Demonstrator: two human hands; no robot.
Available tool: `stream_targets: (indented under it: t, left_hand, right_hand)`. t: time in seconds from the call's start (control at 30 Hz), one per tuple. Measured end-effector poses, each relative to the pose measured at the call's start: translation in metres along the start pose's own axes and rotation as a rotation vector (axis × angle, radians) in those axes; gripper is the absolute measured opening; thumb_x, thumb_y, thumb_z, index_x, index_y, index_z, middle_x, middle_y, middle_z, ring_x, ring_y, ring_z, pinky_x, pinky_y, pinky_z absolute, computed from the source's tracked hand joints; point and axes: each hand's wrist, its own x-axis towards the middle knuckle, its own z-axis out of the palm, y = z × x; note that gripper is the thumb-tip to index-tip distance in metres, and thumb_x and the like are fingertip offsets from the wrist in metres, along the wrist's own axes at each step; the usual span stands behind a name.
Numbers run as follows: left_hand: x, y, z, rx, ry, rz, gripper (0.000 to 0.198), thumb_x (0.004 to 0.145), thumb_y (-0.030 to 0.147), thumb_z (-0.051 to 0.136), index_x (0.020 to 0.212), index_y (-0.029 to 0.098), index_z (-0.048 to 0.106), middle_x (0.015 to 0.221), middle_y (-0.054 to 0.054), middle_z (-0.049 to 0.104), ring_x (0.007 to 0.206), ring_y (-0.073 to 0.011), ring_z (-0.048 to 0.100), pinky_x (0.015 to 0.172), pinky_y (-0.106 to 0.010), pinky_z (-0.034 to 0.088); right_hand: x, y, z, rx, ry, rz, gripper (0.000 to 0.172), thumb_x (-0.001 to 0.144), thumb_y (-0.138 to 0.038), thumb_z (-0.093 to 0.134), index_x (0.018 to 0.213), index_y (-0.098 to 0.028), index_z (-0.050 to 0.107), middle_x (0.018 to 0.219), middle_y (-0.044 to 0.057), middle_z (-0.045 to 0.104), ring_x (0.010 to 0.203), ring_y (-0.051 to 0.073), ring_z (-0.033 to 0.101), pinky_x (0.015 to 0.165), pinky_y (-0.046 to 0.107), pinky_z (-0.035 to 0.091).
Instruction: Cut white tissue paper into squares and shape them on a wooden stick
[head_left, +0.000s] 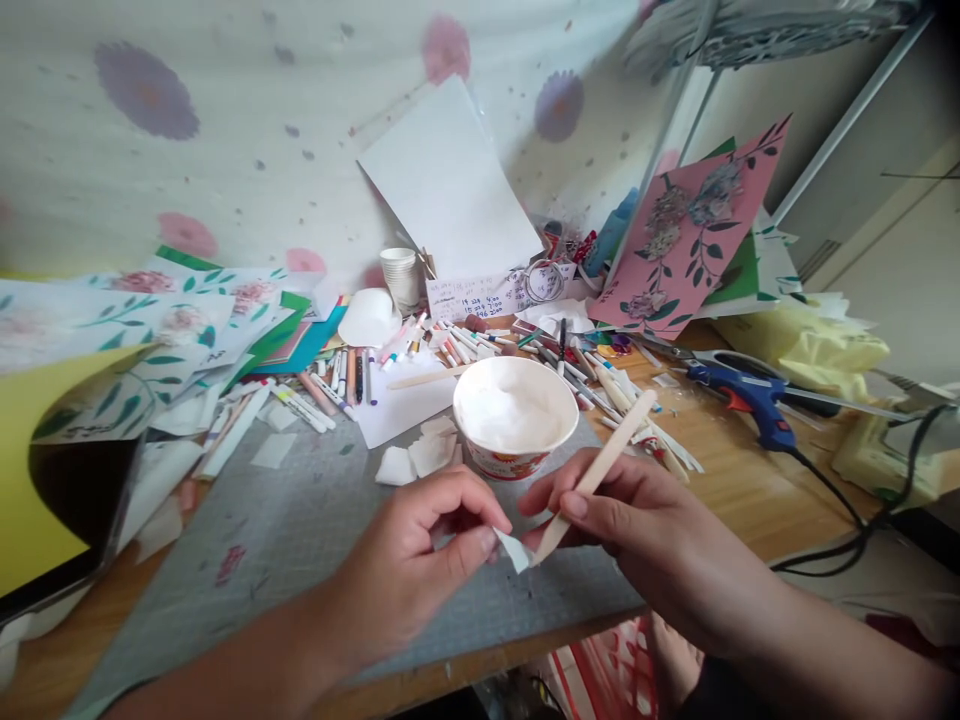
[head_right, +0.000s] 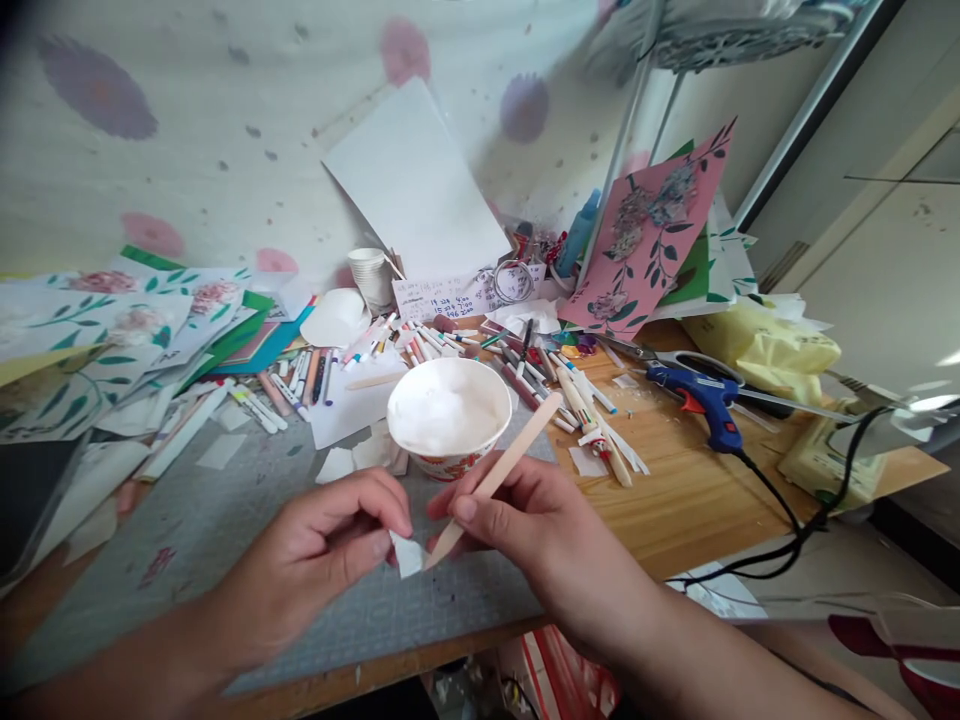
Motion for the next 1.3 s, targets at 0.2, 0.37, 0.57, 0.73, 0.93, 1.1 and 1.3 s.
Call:
stream_targets:
  t: [0.2, 0.37, 0.57, 0.73, 0.93, 1.1, 1.3]
  left_hand:
    - [0.001, -0.005, 0.0, -0.438, 0.04, -0.247, 0.008, 0.083, 0.018, 0.059, 0.075, 0.015, 0.06, 0.07, -0.002, 0.066, 0.069, -0.0148, 0.06, 0.067, -0.027, 0.047]
    - [0.004, -0.002, 0.002, -0.554, 0.063, -0.288, 0.01, 0.081, 0.017, 0.061, 0.072, 0.014, 0.059, 0.068, -0.002, 0.066, 0.064, -0.0139, 0.059, 0.064, -0.027, 0.048]
    - [0.004, -0.004, 0.001, -0.503, -0.028, -0.27, 0.009, 0.079, 0.021, 0.066, 0.077, 0.015, 0.061, 0.069, 0.002, 0.062, 0.064, -0.0108, 0.057, 0.061, -0.023, 0.045]
    - [0.003, -0.004, 0.002, -0.473, -0.039, -0.273, 0.014, 0.079, 0.026, 0.067, 0.073, 0.015, 0.062, 0.062, 0.002, 0.06, 0.058, -0.0098, 0.054, 0.058, -0.022, 0.042]
    - [0.001, 0.0, 0.003, -0.606, -0.037, -0.3, 0.012, 0.076, 0.023, 0.065, 0.072, 0.013, 0.061, 0.063, -0.002, 0.063, 0.06, -0.0129, 0.055, 0.058, -0.024, 0.043]
    - [0.001, 0.001, 0.005, -0.652, -0.013, -0.319, 0.012, 0.074, 0.022, 0.066, 0.068, 0.013, 0.059, 0.059, -0.002, 0.062, 0.057, -0.0123, 0.054, 0.056, -0.023, 0.042]
    - [0.001, -0.001, 0.005, -0.694, -0.033, -0.374, 0.016, 0.069, 0.024, 0.071, 0.073, 0.016, 0.058, 0.056, 0.0, 0.059, 0.053, -0.0117, 0.052, 0.05, -0.022, 0.038]
  right_hand:
    - [0.002, 0.005, -0.004, -0.071, -0.024, -0.142, 0.005, 0.083, -0.028, 0.068, 0.081, -0.024, 0.069, 0.096, 0.001, 0.07, 0.089, 0.018, 0.065, 0.082, 0.031, 0.047]
    - [0.004, 0.002, 0.0, -0.156, -0.002, -0.266, 0.005, 0.086, -0.026, 0.065, 0.083, -0.026, 0.069, 0.09, 0.0, 0.07, 0.078, 0.015, 0.068, 0.074, 0.029, 0.053]
    - [0.002, -0.001, 0.003, -0.294, 0.042, -0.389, 0.009, 0.085, -0.024, 0.066, 0.081, -0.03, 0.071, 0.083, -0.001, 0.072, 0.087, 0.018, 0.068, 0.067, 0.025, 0.055]
    - [-0.001, -0.003, 0.005, -0.34, 0.043, -0.406, 0.007, 0.085, -0.026, 0.066, 0.083, -0.029, 0.072, 0.086, 0.001, 0.071, 0.096, 0.02, 0.065, 0.076, 0.027, 0.054]
    - [-0.008, -0.006, 0.01, -0.377, -0.017, -0.451, 0.01, 0.088, -0.022, 0.061, 0.091, -0.028, 0.069, 0.091, 0.003, 0.073, 0.093, 0.02, 0.067, 0.079, 0.029, 0.054]
    - [-0.009, -0.004, 0.011, -0.414, -0.056, -0.486, 0.015, 0.09, -0.018, 0.058, 0.095, -0.028, 0.068, 0.092, 0.002, 0.072, 0.094, 0.019, 0.066, 0.081, 0.028, 0.054]
    - [-0.006, 0.0, 0.011, -0.429, -0.037, -0.513, 0.014, 0.091, -0.021, 0.057, 0.097, -0.029, 0.067, 0.093, 0.002, 0.07, 0.095, 0.019, 0.065, 0.083, 0.029, 0.052]
